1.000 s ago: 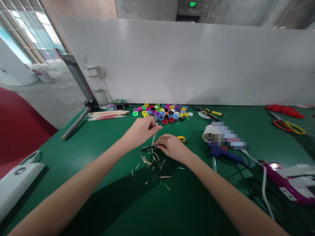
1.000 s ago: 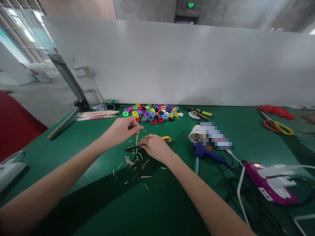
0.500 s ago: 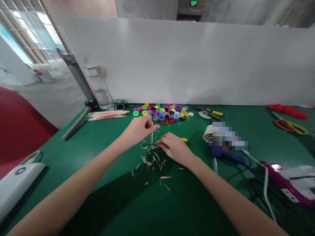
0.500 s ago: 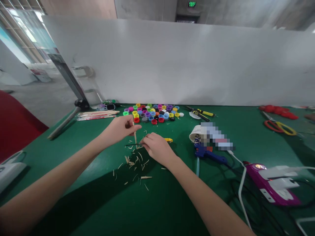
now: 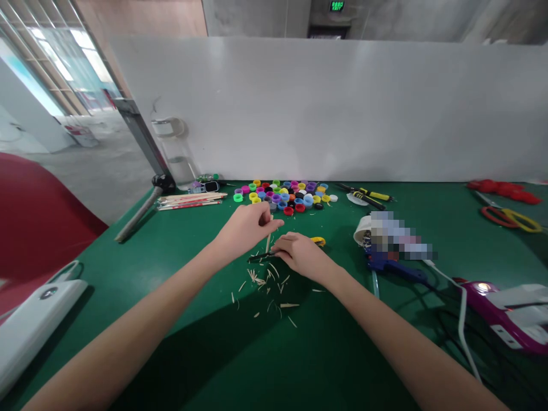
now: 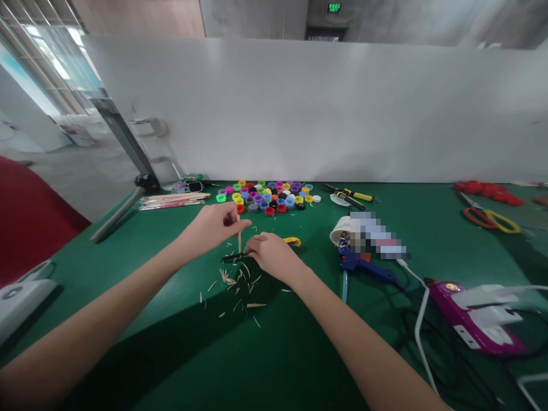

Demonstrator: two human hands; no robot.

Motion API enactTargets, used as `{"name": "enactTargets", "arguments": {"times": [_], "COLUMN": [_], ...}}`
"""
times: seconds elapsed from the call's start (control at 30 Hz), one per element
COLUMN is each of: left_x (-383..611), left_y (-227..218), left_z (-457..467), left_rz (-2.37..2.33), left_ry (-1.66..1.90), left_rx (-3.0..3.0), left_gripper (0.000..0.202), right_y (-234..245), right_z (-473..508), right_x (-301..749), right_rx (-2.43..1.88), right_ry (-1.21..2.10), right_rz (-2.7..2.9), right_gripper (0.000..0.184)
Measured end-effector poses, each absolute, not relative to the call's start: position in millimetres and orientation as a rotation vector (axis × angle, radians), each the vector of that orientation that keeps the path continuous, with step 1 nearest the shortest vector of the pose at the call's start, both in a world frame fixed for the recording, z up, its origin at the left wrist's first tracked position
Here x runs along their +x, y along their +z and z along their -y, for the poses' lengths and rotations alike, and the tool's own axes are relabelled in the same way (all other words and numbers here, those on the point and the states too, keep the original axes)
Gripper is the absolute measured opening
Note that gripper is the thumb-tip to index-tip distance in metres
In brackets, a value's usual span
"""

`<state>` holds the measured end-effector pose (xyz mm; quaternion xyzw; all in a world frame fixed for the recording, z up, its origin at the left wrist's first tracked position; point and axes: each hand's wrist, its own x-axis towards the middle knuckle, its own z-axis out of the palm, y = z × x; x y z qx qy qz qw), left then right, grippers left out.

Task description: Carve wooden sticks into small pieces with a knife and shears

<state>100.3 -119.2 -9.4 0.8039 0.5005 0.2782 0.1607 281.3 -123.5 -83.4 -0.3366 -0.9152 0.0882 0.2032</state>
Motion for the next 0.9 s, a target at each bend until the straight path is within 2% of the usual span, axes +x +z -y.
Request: {"name": "enactTargets", "arguments": {"times": [0.4, 0.9], "left_x": [94.7, 99.9], "left_y": [-13.6, -8.4], "left_z": [111.9, 118.8], "left_rz": [-1.458, -1.427], "left_ry": [0.746, 0.711], "left_rx": [2.179, 2.263], "left_gripper": [0.033, 0.032], "right_y": [-74.9, -85.6], "right_z": [129.5, 120.5], "right_x": [291.0, 284.8], "right_rx": [-0.965, -0.931], "right_ry": [0.299, 0.279], "right_rz": [2.417, 2.552], "right_gripper": [0.013, 0.017]}}
